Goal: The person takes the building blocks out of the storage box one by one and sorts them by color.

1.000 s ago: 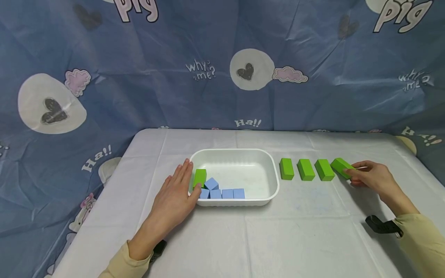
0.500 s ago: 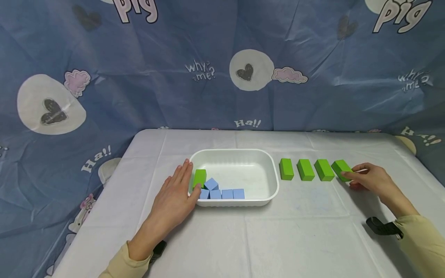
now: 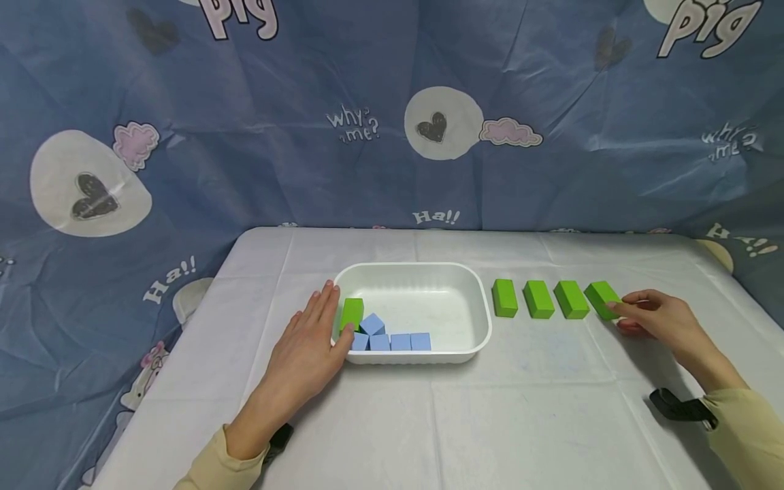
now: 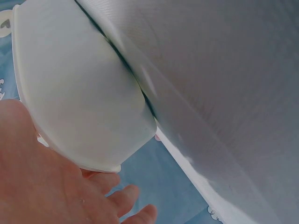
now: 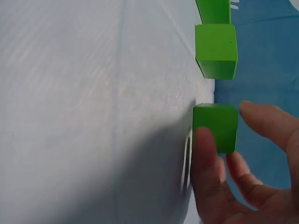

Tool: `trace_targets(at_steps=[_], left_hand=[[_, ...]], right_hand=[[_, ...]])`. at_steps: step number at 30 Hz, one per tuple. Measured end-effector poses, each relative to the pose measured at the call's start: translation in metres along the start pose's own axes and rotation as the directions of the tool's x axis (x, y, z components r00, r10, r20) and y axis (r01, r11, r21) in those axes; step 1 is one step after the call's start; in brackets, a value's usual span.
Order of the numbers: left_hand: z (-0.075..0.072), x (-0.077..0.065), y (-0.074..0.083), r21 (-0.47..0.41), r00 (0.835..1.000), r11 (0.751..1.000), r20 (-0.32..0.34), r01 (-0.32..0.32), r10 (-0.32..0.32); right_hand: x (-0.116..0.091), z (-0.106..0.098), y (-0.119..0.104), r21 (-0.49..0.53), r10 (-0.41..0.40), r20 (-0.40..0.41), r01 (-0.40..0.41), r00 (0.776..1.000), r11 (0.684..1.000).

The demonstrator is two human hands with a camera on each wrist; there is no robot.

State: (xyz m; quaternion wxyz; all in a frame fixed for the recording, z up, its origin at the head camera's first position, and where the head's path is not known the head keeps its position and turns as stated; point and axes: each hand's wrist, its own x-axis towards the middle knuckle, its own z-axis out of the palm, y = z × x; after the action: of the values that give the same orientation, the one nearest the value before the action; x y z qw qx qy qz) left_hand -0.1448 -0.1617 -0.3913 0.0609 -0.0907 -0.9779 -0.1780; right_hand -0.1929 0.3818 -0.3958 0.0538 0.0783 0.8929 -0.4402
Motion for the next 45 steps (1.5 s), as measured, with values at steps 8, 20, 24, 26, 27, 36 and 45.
trace_targets(at_steps=[8,20,24,26,27,36,45], left_hand=[[0.0,-0.001,0.0,-0.001,1.0,1.0,-0.001,-0.001,0.001],[0.0,0.001,-0.001,0.013,1.0,1.0,0.0,-0.007,0.007],[0.0,0.0,-0.001,0.005,1.0,1.0,0.002,-0.011,0.011],[-0.001,0.0,-0.002,0.001,1.0,1.0,0.002,-0.013,0.013],[-0.001,0.0,-0.002,0.001,1.0,1.0,0.001,-0.013,0.013],[-0.001,0.0,-0.002,0.002,1.0,1.0,0.005,-0.01,0.01],[-0.002,0.0,-0.002,0.04,1.0,0.999,-0.001,-0.022,0.022]], right_hand=[[-0.007,-0.005,0.003,0.121,-0.073,-0.083,0.083,0.994,0.989],[-0.015,0.008,-0.026,0.185,-0.242,-0.231,0.286,0.942,0.94],[-0.014,0.016,-0.041,0.189,-0.282,-0.221,0.324,0.934,0.927],[-0.014,0.019,-0.048,0.19,-0.307,-0.209,0.347,0.928,0.919],[-0.013,0.021,-0.052,0.192,-0.32,-0.203,0.358,0.925,0.914],[-0.013,0.041,-0.087,0.108,-0.453,-0.127,0.467,0.882,0.878],[-0.011,0.056,-0.121,0.08,-0.548,0.132,0.542,0.826,0.836]])
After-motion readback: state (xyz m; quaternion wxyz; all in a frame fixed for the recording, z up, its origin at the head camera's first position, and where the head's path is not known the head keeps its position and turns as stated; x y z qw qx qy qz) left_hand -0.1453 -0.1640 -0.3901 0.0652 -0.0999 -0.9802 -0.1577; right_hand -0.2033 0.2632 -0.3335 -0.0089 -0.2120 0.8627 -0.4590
